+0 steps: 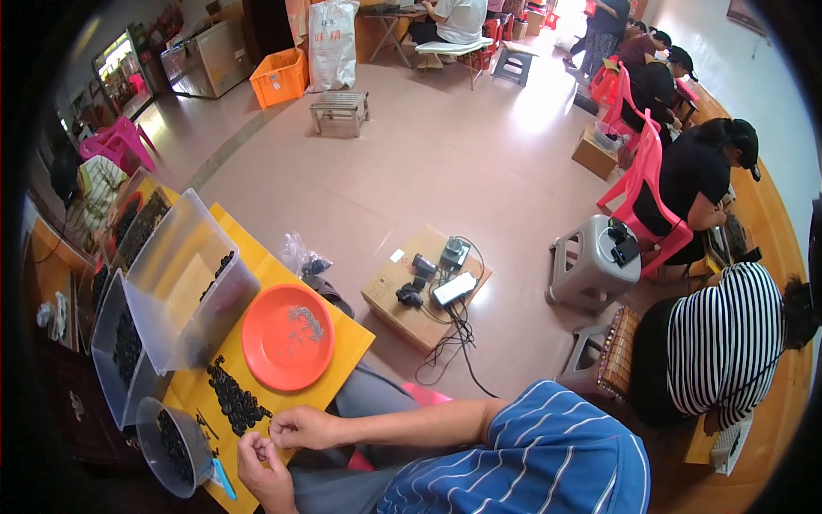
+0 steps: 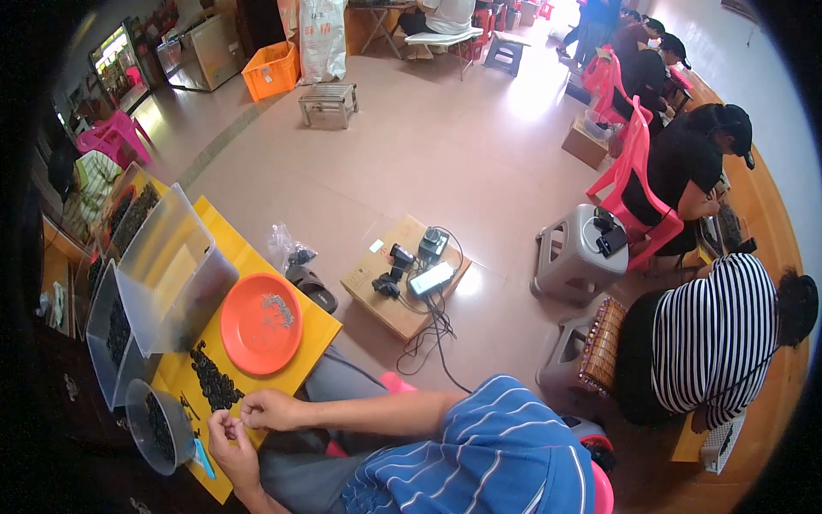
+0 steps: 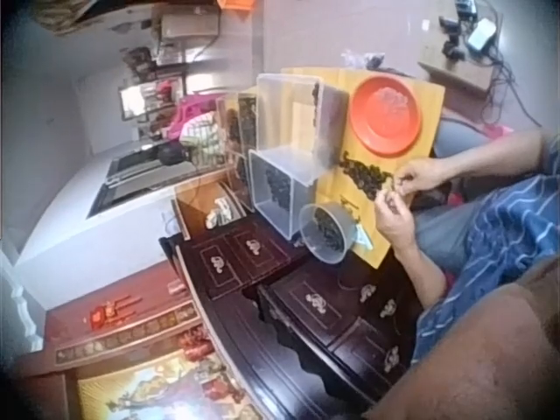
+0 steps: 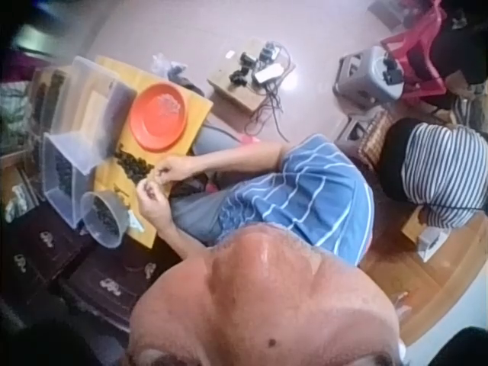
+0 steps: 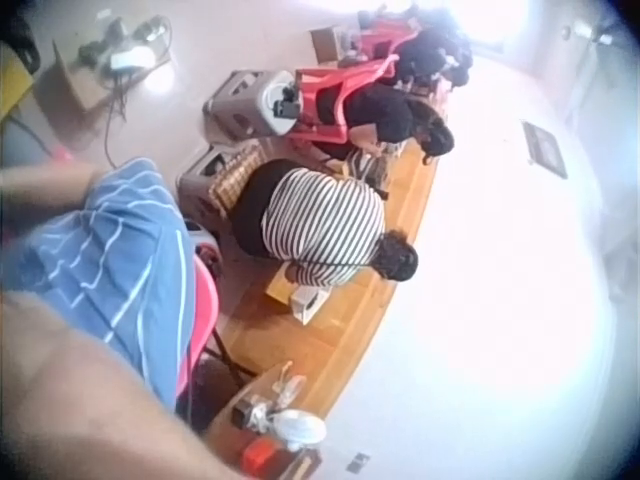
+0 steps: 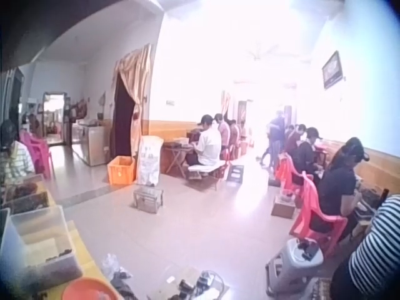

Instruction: The person picks up metal pins from a plate and black plastic parts from the table, then inserts the pins into the plastic parts by hand.

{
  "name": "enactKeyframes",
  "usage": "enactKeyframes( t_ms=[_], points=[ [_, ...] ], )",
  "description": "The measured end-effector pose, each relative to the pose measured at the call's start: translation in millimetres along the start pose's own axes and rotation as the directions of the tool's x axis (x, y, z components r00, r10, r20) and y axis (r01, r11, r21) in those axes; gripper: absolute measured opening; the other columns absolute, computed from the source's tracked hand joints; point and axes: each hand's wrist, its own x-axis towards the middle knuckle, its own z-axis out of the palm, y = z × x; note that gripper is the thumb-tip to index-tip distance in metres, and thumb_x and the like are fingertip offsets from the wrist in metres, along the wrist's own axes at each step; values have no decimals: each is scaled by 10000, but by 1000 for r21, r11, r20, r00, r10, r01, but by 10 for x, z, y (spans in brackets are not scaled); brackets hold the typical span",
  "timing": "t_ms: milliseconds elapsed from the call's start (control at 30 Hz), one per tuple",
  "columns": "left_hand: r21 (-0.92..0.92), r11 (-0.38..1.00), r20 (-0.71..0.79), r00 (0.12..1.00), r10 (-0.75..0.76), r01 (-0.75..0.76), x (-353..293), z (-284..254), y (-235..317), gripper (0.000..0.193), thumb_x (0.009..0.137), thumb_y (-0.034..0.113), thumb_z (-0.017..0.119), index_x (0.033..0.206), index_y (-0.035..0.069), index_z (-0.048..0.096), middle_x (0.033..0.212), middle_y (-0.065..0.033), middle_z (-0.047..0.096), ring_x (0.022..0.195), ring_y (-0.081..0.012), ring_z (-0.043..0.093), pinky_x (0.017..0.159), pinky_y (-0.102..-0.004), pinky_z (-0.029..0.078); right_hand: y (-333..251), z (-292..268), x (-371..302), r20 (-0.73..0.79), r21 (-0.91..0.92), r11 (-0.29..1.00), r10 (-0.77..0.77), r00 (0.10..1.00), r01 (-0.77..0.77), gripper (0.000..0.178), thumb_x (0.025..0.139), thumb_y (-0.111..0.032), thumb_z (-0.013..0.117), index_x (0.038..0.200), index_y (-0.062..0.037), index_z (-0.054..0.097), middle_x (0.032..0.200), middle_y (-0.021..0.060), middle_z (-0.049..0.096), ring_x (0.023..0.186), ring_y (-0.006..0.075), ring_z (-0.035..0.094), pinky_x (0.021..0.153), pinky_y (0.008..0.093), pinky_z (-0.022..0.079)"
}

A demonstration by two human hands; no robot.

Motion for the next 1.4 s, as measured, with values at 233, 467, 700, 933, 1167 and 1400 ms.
enactKeyframes(
  t_ms=[233,467,700,933,1167,1400],
  points=[
    [-28,999,1,999,33,-33,-44,-48,0,272,858,-64,626,1117,-12,562,824,-78,581,696,-167,543,647,-301,458,-8,-10,12,173,283,943,130,976,-176,137,964,-208,656,929,-79,626,747,-43,562,644,54,522,571,220,426],
    [-41,999,-17,1000,2,-3,-49,-70,-45,94,859,-48,642,946,-15,627,802,-49,580,671,-136,524,611,-273,430,-86,-10,-8,172,403,889,160,972,-218,146,973,-232,652,942,-94,616,747,-49,563,635,31,512,555,189,404],
    [-93,994,-7,998,-65,65,-110,-49,-207,35,877,-35,638,907,-17,633,797,-28,587,668,-102,515,603,-255,425,-62,12,-7,187,383,899,150,971,-213,153,972,-239,656,937,-95,615,743,-51,558,631,32,509,555,189,404],
    [-108,993,-10,999,-44,42,-130,-34,-234,40,874,-38,641,899,-14,623,794,-21,572,674,-92,508,605,-246,421,-44,20,-17,191,372,903,152,970,-215,152,971,-237,658,930,-97,615,754,-52,559,645,35,510,569,192,411],
    [-271,950,-76,980,-182,155,-250,33,-416,34,888,-6,623,870,4,596,779,14,540,668,-67,473,589,-232,385,-55,31,-23,185,319,916,189,964,-241,151,978,-240,653,954,-95,619,774,-49,576,665,38,525,582,195,427],
    [-402,887,-86,955,-284,227,-313,157,-407,59,922,30,622,881,23,580,801,51,514,680,-27,432,585,-195,342,-46,30,-7,101,403,897,155,983,-183,73,970,-137,635,967,-65,623,762,-27,591,648,45,534,574,201,432]
  ],
)
